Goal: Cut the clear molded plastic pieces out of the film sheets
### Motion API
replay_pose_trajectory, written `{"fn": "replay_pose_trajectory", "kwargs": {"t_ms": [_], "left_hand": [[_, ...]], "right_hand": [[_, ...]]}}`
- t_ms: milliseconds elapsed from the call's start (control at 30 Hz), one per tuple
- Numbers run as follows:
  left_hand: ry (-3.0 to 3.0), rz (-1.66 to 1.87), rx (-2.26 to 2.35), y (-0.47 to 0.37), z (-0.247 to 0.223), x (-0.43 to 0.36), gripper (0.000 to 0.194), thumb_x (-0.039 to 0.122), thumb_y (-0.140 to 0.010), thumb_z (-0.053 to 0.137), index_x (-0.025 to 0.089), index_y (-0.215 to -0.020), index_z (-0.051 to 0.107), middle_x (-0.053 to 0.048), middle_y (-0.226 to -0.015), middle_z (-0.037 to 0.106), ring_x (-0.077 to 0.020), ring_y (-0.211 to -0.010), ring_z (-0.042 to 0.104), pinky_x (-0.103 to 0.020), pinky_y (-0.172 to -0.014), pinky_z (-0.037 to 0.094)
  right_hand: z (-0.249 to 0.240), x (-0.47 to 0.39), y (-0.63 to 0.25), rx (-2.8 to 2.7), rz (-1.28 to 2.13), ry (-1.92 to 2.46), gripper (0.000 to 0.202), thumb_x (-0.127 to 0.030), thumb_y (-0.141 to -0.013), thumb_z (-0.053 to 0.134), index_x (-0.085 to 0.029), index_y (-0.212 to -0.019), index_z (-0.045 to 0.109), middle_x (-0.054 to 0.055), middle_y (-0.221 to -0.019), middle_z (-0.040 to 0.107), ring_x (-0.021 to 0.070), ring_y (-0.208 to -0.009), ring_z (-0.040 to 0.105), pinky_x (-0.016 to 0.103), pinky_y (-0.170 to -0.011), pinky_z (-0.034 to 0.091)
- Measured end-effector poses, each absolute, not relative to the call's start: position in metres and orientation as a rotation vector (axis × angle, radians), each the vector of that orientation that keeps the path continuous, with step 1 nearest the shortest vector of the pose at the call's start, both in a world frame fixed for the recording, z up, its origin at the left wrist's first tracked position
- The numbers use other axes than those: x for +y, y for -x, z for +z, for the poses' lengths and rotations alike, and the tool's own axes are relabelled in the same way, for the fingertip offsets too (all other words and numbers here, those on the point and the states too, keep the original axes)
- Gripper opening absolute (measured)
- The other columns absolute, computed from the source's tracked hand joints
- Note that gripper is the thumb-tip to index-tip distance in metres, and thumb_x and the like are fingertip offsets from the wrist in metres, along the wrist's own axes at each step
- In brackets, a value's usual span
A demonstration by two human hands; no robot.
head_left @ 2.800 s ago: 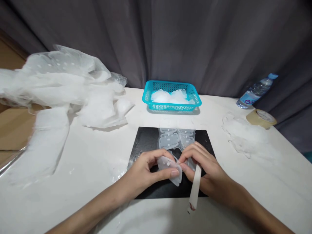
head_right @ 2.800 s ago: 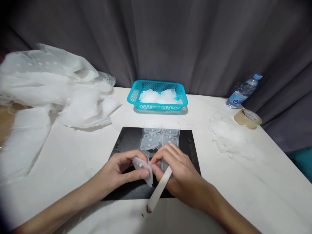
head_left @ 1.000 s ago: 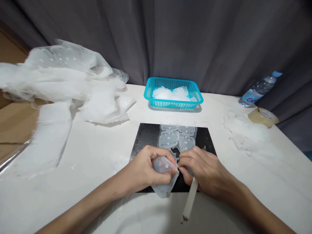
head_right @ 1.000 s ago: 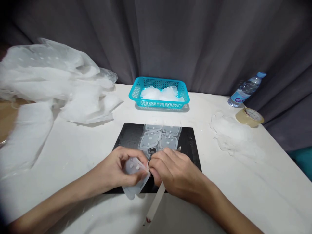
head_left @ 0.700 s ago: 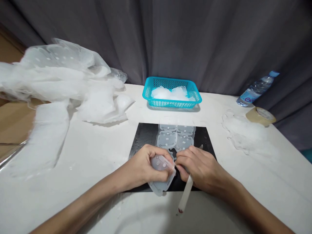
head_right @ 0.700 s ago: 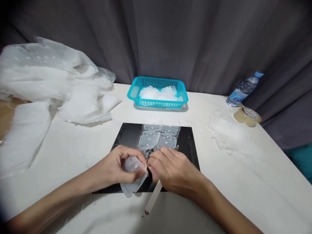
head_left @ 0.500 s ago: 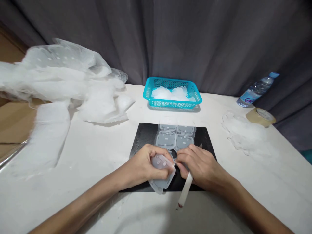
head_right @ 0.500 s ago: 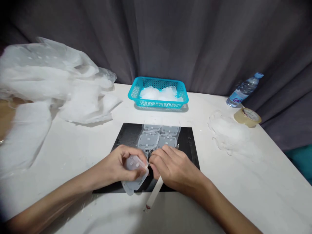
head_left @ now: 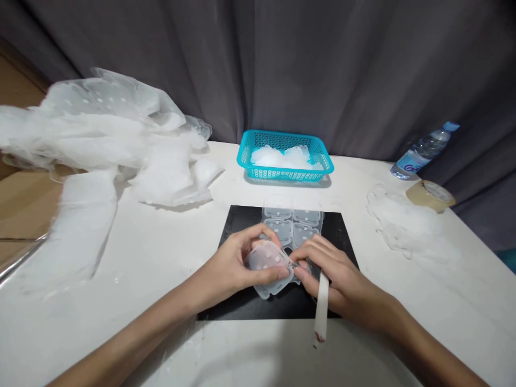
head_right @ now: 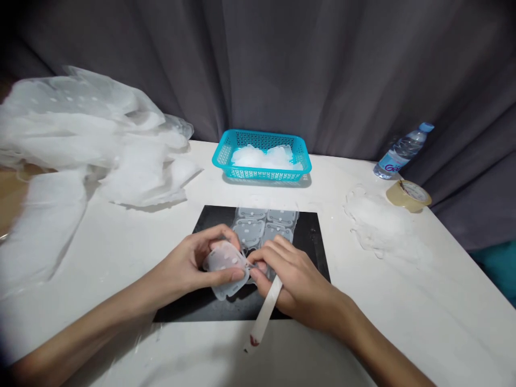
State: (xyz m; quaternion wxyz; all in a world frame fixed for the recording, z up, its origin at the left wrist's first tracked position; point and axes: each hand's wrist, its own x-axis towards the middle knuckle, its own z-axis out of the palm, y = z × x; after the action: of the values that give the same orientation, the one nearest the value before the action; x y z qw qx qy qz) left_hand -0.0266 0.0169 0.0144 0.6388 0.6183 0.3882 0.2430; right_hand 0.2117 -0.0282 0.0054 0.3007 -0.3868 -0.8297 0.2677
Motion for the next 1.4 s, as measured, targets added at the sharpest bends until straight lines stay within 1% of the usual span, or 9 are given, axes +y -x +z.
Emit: {"fn": "replay_pose_trajectory", "kwargs": {"t_ms": [333,500,633,700,800,867,967,1133,1400], "left_hand": [[-1.531,0.500,0.884,0.026,0.020,0.018,0.030,0.041,-0.083,0.086,0.014,-0.090,0.074,0.001,-0.077,0.065,-0.0124,-0.070,0.056,-0.022,-0.062,0.043],[-1.551,0.461,0.847,0.028,0.021,0.019,0.025,0.039,-0.087,0.083,0.015,-0.094,0.076,-0.001,-0.086,0.071,-0.0140,-0.077,0.061,-0.023,-0.070,0.048],[-1.547,0.397,0.825,0.031,0.022,0.023,0.024,0.038,-0.089,0.082,0.016,-0.093,0.074,-0.002,-0.090,0.074,-0.0150,-0.080,0.063,-0.024,-0.072,0.048],[-1.537,0.388,0.803,0.032,0.022,0.024,0.024,0.038,-0.089,0.082,0.016,-0.093,0.073,-0.003,-0.092,0.075,-0.0157,-0.083,0.065,-0.025,-0.075,0.049],[-1.518,0.417,0.756,0.034,0.022,0.025,0.021,0.035,-0.090,0.081,0.016,-0.094,0.072,-0.004,-0.096,0.076,-0.0173,-0.088,0.068,-0.027,-0.082,0.051],[-1.504,0.439,0.721,0.034,0.020,0.026,0.019,0.032,-0.090,0.081,0.016,-0.094,0.072,-0.004,-0.096,0.075,-0.0179,-0.091,0.069,-0.028,-0.084,0.052],[-1.492,0.492,0.683,0.034,0.018,0.026,0.015,0.027,-0.090,0.082,0.017,-0.093,0.072,-0.002,-0.095,0.074,-0.0167,-0.092,0.069,-0.027,-0.085,0.052],[-1.517,0.544,0.649,0.033,0.018,0.024,0.011,0.022,-0.089,0.082,0.016,-0.089,0.073,-0.002,-0.093,0.071,-0.0157,-0.089,0.068,-0.027,-0.083,0.052],[-1.565,0.586,0.619,0.032,0.017,0.025,0.006,0.017,-0.086,0.084,0.018,-0.086,0.077,-0.001,-0.092,0.068,-0.0150,-0.089,0.066,-0.026,-0.085,0.051]], "right_hand": [[0.008,-0.028,-0.214,-2.113,0.873,1.016,0.007,-0.022,-0.107,0.056,-0.024,-0.106,0.063,0.001,-0.094,0.065,0.0178,-0.090,0.059,0.033,-0.084,0.048],[0.009,-0.026,-0.221,-1.857,0.799,1.041,0.043,-0.044,-0.115,0.031,-0.022,-0.109,0.069,0.009,-0.117,0.068,0.0234,-0.115,0.062,0.041,-0.104,0.048],[0.014,-0.024,-0.230,-1.485,1.146,1.093,0.085,-0.079,-0.103,0.014,-0.021,-0.105,0.076,0.008,-0.083,0.073,0.0234,-0.078,0.072,0.039,-0.077,0.059],[0.018,-0.023,-0.231,-1.372,1.367,1.125,0.076,-0.078,-0.102,0.030,-0.019,-0.104,0.077,0.005,-0.066,0.071,0.0208,-0.061,0.071,0.036,-0.066,0.060],[0.020,-0.023,-0.225,-1.301,1.500,1.158,0.038,-0.056,-0.091,0.077,-0.019,-0.098,0.076,0.004,-0.071,0.077,0.0192,-0.060,0.073,0.033,-0.063,0.061],[0.019,-0.025,-0.220,-1.277,1.563,1.145,0.031,-0.044,-0.084,0.087,-0.019,-0.094,0.072,0.002,-0.072,0.077,0.0180,-0.060,0.073,0.031,-0.062,0.061],[0.017,-0.027,-0.215,-1.318,1.562,1.114,0.024,-0.039,-0.087,0.085,-0.020,-0.087,0.070,0.004,-0.080,0.077,0.0180,-0.071,0.075,0.030,-0.066,0.060],[0.017,-0.028,-0.215,-1.517,1.413,1.065,0.015,-0.034,-0.093,0.077,-0.022,-0.090,0.070,0.009,-0.123,0.074,0.0253,-0.118,0.070,0.041,-0.099,0.056],[0.019,-0.028,-0.210,-1.462,1.643,1.042,0.025,-0.042,-0.097,0.073,-0.021,-0.088,0.061,0.009,-0.115,0.077,0.0217,-0.104,0.070,0.040,-0.095,0.054]]}}
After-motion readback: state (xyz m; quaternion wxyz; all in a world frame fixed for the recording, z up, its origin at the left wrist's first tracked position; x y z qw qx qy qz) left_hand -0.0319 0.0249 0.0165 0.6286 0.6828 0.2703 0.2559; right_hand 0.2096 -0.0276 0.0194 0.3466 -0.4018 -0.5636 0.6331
